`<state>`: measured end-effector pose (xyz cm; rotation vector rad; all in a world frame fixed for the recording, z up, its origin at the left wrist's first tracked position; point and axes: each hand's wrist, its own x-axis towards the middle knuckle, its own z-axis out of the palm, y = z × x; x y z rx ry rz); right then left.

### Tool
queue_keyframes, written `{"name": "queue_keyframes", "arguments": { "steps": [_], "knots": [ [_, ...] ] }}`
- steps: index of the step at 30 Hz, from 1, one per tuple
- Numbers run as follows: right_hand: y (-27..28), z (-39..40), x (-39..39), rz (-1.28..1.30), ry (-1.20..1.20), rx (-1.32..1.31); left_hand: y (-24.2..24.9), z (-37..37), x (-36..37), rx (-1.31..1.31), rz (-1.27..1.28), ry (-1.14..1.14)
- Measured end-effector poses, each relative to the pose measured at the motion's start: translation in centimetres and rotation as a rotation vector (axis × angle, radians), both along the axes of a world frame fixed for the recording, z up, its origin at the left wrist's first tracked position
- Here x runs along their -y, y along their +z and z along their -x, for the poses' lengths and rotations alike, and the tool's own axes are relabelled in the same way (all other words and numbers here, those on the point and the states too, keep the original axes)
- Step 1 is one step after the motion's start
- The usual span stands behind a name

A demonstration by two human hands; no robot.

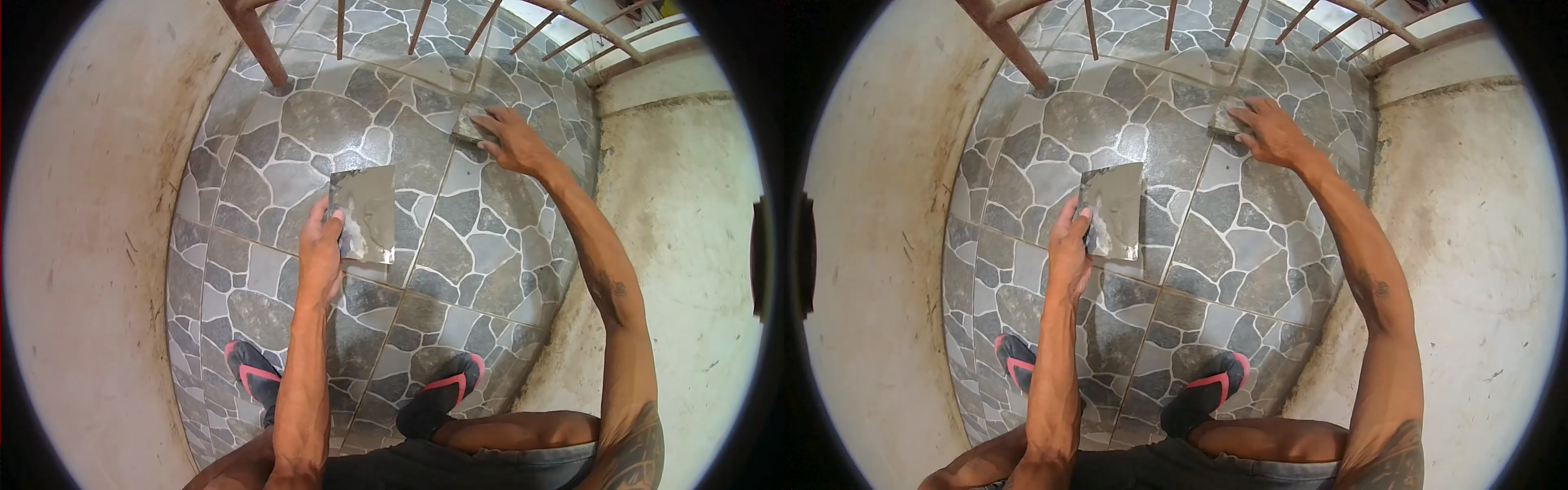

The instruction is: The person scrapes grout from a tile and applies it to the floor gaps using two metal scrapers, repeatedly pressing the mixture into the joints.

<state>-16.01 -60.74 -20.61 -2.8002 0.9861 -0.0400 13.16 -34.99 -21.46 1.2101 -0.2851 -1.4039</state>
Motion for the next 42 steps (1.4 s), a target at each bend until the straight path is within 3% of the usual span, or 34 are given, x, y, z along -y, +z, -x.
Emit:
{"name": "queue_keyframes", "arguments": {
  "steps": [4,7,10,13,17,20,23,24,30,33,39,42],
  "knots": [
    [-0.9,-0.7,-0.1,0.062,0.043,-0.089,0.2,0.0,0.1,-0.007,0.004,-0.012],
    [2.1,-1.6,0.7,0.091,0.052,-0.457,0.6,0.1,0.3,-0.005,-0.002,0.029],
    [2.7,-2.4,-0.5,0.052,0.080,-0.132,0.9,0.1,0.3,0.014,0.004,0.019],
    [-1.0,-2.3,-3.0,0.066,0.078,-0.146,0.4,0.2,0.4,-0.021,0.011,-0.001],
    [1.0,-1.6,-3.9,0.034,0.048,-0.301,-0.2,0.1,0.2,-0.012,0.027,-0.003],
    [-1.1,-1.7,-5.4,0.043,0.090,-0.059,-0.2,0.2,0.4,-0.008,0.042,-0.012],
    [-1.0,-1.3,-6.2,0.010,0.060,-0.107,0.3,0.3,0.6,-0.005,0.052,-0.013],
    [1.2,-2.1,-6.5,-0.032,0.040,-0.280,0.4,0.4,0.7,-0.014,0.054,0.001],
    [-1.5,-2.3,-9.0,0.092,0.103,0.008,0.8,0.6,1.0,-0.002,0.076,-0.028],
    [1.1,-1.5,-7.7,0.008,0.067,-0.379,1.0,0.4,0.9,-0.001,0.059,-0.005],
    [-1.1,-2.0,-4.9,0.040,-0.026,-0.058,1.2,1.2,0.6,-0.010,0.073,-0.052],
    [0.3,-1.8,-3.8,0.068,-0.002,-0.456,1.6,1.5,0.8,-0.004,0.066,-0.021]
  ]
}}
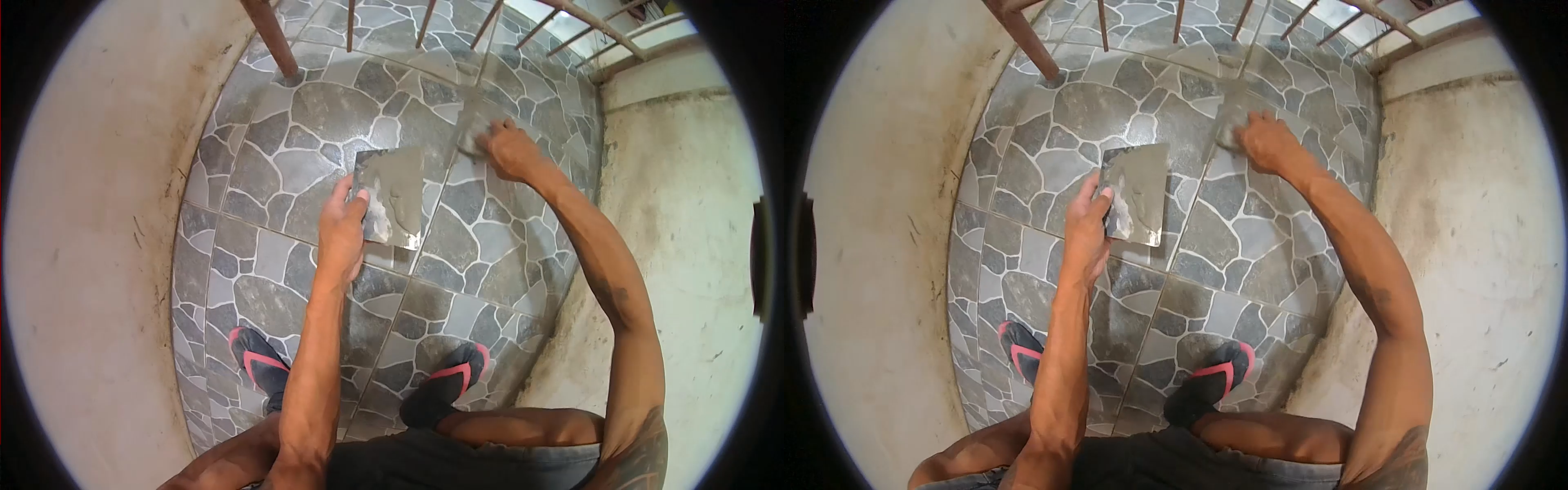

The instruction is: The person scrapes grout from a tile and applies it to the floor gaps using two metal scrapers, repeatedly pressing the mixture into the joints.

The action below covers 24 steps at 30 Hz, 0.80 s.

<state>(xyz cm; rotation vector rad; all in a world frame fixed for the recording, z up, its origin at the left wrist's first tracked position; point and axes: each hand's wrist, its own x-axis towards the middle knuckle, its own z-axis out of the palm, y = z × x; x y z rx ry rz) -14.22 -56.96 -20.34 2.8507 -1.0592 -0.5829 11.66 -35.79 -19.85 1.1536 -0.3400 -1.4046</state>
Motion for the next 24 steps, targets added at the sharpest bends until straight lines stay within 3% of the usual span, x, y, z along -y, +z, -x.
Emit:
{"name": "queue_keyframes", "arguments": {
  "steps": [3,6,7,12,18,24],
  "knots": [
    [3.1,0.7,0.9,-0.216,0.006,0.248,-0.6,-0.2,0.1,-0.013,0.014,0.004],
    [8.6,-1.1,-1.4,-0.729,-0.591,0.574,-0.8,-0.7,-0.1,0.013,-0.016,0.016],
    [9.8,-1.5,-2.4,-0.729,-0.563,0.606,-0.7,-0.5,-0.1,0.025,-0.030,0.020],
    [12.7,-3.5,-8.3,-0.663,-0.537,0.781,-0.2,1.1,0.8,-0.142,-0.103,0.109],
    [10.5,-4.8,-12.4,-0.212,0.200,0.871,2.1,2.5,2.1,-0.239,-0.007,0.124],
    [9.5,-3.3,-14.4,0.025,0.255,0.685,3.3,3.7,2.2,-0.235,0.076,0.166]
  ]
}}
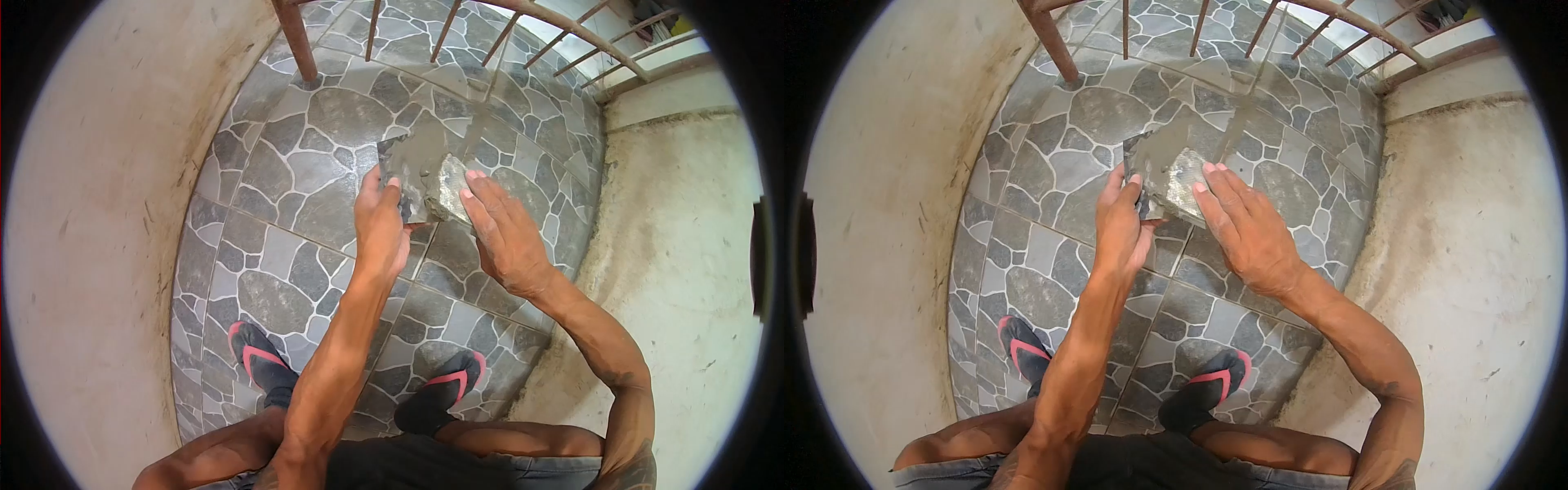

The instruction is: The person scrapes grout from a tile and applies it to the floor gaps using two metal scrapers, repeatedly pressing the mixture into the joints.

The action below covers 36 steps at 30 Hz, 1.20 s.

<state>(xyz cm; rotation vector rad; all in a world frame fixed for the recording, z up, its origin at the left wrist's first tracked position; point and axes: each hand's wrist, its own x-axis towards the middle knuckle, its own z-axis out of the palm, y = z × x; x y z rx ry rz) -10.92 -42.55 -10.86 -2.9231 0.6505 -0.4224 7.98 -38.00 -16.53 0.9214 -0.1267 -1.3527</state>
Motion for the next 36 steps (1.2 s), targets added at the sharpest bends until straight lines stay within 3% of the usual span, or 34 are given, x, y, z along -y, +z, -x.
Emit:
{"name": "queue_keyframes", "arguments": {
  "steps": [4,7,10,14,20,24,27,31,36],
  "knots": [
    [-2.0,2.0,0.6,0.039,-0.075,-0.035,0.1,0.3,-0.2,0.054,-0.003,0.001],
    [-3.0,3.9,3.5,0.127,-0.156,-0.264,0.1,-0.3,-0.3,0.052,-0.001,-0.026],
    [-5.6,6.8,8.2,-0.157,-0.328,-0.040,1.0,-1.7,-0.1,0.119,-0.004,-0.033],
    [-5.1,5.4,17.0,-0.188,-0.544,-0.161,0.5,-2.9,-0.4,0.162,0.018,-0.032],
    [-9.3,3.4,28.7,-0.014,-0.455,-0.339,-1.5,-3.2,-1.3,0.147,-0.013,-0.031],
    [-9.9,2.1,31.4,-0.035,-0.482,-0.457,-2.8,-4.2,-1.4,0.148,-0.069,-0.028],
    [-11.0,1.3,32.8,-0.152,-0.406,-0.295,-3.5,-4.6,-1.1,0.140,-0.104,-0.042],
    [-12.7,0.9,32.8,-0.057,-0.424,-0.304,-4.6,-5.1,0.3,0.139,-0.125,-0.068],
    [-10.6,0.6,27.1,-0.093,-0.376,-0.173,-5.0,-4.7,4.0,0.118,-0.122,-0.135]
  ]
}}
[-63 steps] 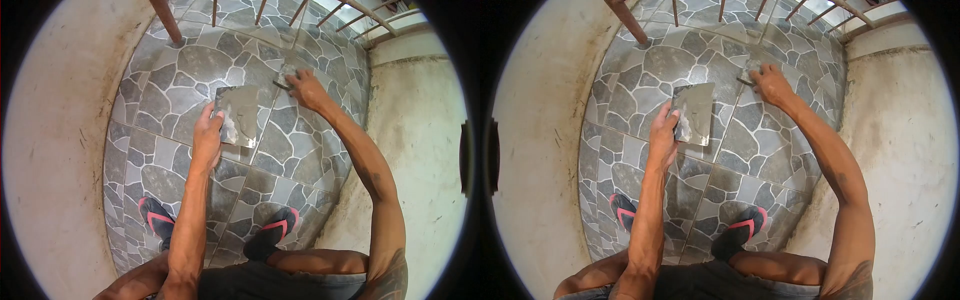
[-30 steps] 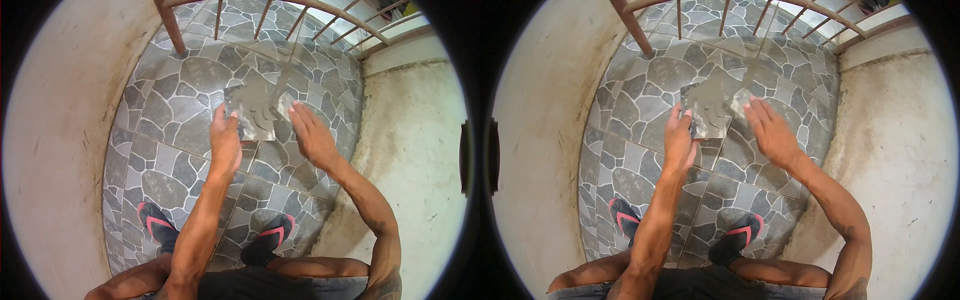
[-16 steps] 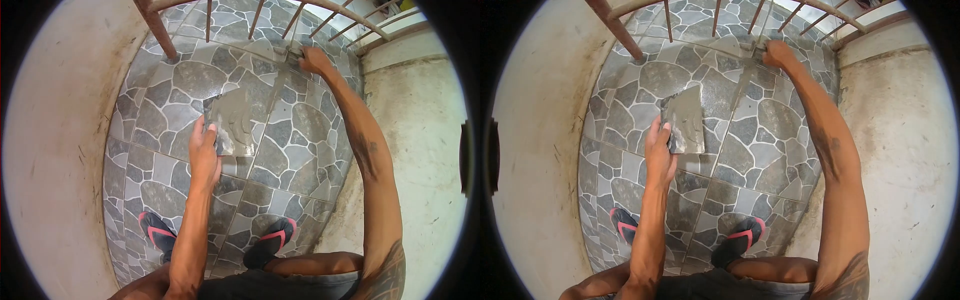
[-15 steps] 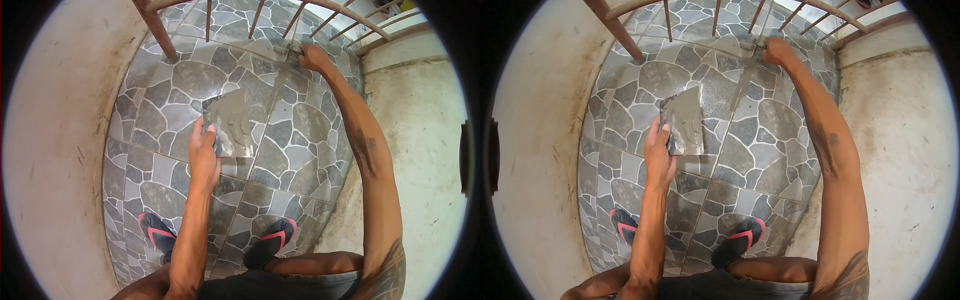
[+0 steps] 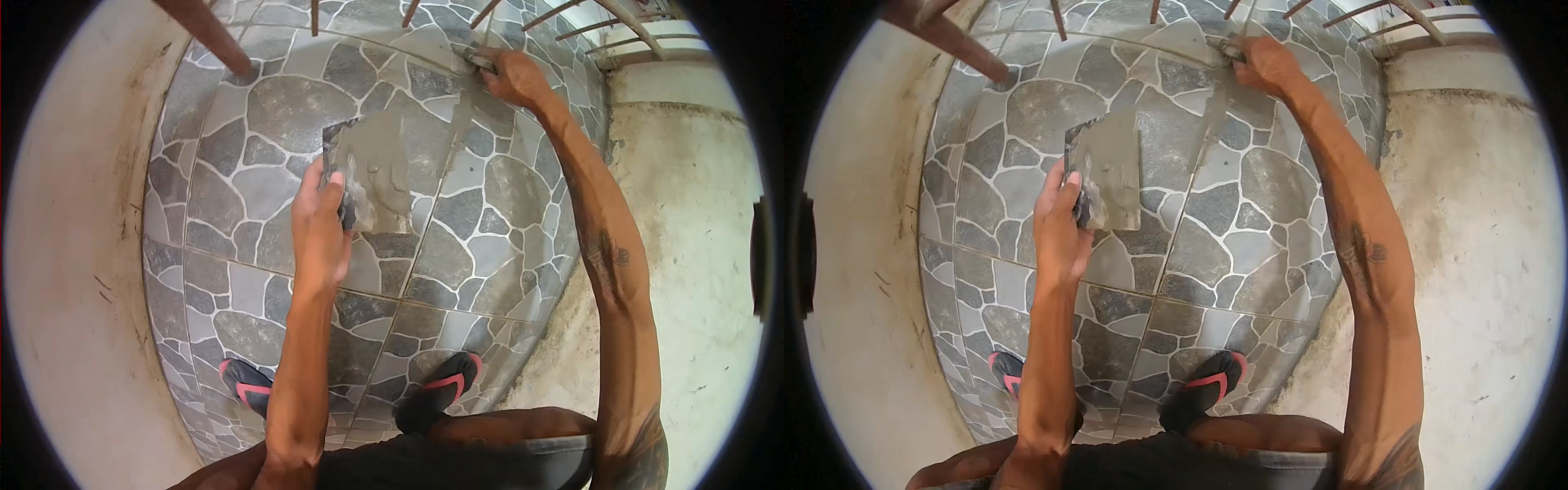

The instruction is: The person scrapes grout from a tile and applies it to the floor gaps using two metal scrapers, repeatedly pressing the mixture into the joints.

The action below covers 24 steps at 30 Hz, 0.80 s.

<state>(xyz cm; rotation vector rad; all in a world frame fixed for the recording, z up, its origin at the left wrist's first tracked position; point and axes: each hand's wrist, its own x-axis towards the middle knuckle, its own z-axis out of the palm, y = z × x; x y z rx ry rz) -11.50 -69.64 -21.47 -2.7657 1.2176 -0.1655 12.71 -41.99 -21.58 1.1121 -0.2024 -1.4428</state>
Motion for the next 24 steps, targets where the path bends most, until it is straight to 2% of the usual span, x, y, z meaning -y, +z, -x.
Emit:
{"name": "queue_keyframes", "arguments": {
  "steps": [2,5,6,9,11,13,16,19,20,23,24],
  "knots": [
    [-0.3,0.3,-0.5,0.035,0.048,-0.033,0.7,0.1,1.5,0.000,0.033,-0.028],
    [-0.8,0.6,-1.3,-0.100,0.015,-0.137,2.4,-0.1,2.7,-0.015,0.079,-0.040],
    [0.7,-0.3,-2.7,-0.168,-0.044,-0.177,3.2,-0.3,3.0,-0.019,0.102,-0.034],
    [-1.0,0.0,-4.5,-0.208,0.020,-0.238,4.7,-0.7,3.2,-0.023,0.142,0.031],
    [-0.2,-0.5,-8.4,-0.208,0.146,0.011,5.4,-0.8,2.6,-0.021,0.148,0.066],
    [2.8,-2.0,-12.0,-0.432,0.043,-0.166,6.1,-1.5,1.7,-0.011,0.149,0.091],
    [5.6,-2.6,-16.2,-0.817,0.047,-0.074,6.4,-1.7,-0.7,0.034,0.182,0.131],
    [5.5,-1.2,-19.1,-0.824,0.042,0.098,4.5,-2.4,-3.8,0.095,0.197,0.120],
    [7.1,-0.5,-19.1,-0.894,-0.010,0.096,3.9,-2.4,-4.7,0.095,0.173,0.139],
    [10.2,0.7,-20.2,-1.055,-0.274,0.319,2.9,-1.7,-6.4,0.094,0.113,0.156],
    [10.1,1.1,-20.3,-1.145,-0.299,0.482,2.6,-1.3,-6.7,0.098,0.087,0.145]
  ]
}}
